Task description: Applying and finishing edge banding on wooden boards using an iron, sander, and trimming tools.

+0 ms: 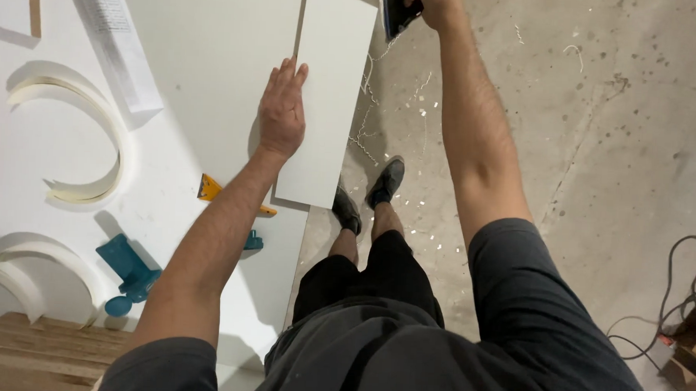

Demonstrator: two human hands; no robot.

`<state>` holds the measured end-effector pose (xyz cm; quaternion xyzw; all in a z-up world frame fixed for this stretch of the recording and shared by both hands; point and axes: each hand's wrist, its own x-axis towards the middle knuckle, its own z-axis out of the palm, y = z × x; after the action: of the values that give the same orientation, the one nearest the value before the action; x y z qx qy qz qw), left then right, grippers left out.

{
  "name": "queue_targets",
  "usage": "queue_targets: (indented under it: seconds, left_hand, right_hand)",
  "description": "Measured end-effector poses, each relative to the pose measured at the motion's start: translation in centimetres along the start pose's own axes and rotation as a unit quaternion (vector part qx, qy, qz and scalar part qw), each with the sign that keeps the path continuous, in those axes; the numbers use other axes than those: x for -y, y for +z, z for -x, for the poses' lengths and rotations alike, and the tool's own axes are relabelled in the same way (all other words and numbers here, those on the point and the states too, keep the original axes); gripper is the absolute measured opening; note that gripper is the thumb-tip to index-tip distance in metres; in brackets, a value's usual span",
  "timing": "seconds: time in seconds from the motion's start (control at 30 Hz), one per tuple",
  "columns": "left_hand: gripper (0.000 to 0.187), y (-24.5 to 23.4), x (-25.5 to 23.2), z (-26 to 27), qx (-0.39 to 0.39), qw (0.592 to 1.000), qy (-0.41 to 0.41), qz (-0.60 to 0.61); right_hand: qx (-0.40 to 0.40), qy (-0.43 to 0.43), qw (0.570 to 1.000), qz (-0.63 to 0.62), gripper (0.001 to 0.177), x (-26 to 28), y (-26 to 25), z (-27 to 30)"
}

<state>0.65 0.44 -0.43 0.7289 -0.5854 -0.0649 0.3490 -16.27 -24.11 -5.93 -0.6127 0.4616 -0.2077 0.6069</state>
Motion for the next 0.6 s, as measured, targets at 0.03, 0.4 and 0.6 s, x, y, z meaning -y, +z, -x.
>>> queue_targets:
  seconds: [0.03, 0.4, 0.6]
  left_hand:
    - [0.041, 0.0, -0.1, -0.2, -0.003, 1.000, -0.003, 0.002]
    - [0.043, 0.1, 0.0, -0.1, -0.009, 1.000, -0.004, -0.004]
    - [0.043, -0.1, -0.4, -0.4, -0.008, 1.000, -0.004, 0.010]
  right_hand:
    - [0.001, 0.006, 1.000, -0.018, 0.050, 0.7, -0.4, -0.6]
    - [0.197, 0.039, 0.975, 0.099, 0.042, -5.5, 8.3, 39.0]
    - [0.078, 0.007, 0.975, 0.207, 0.031, -1.3, 7.2, 34.0]
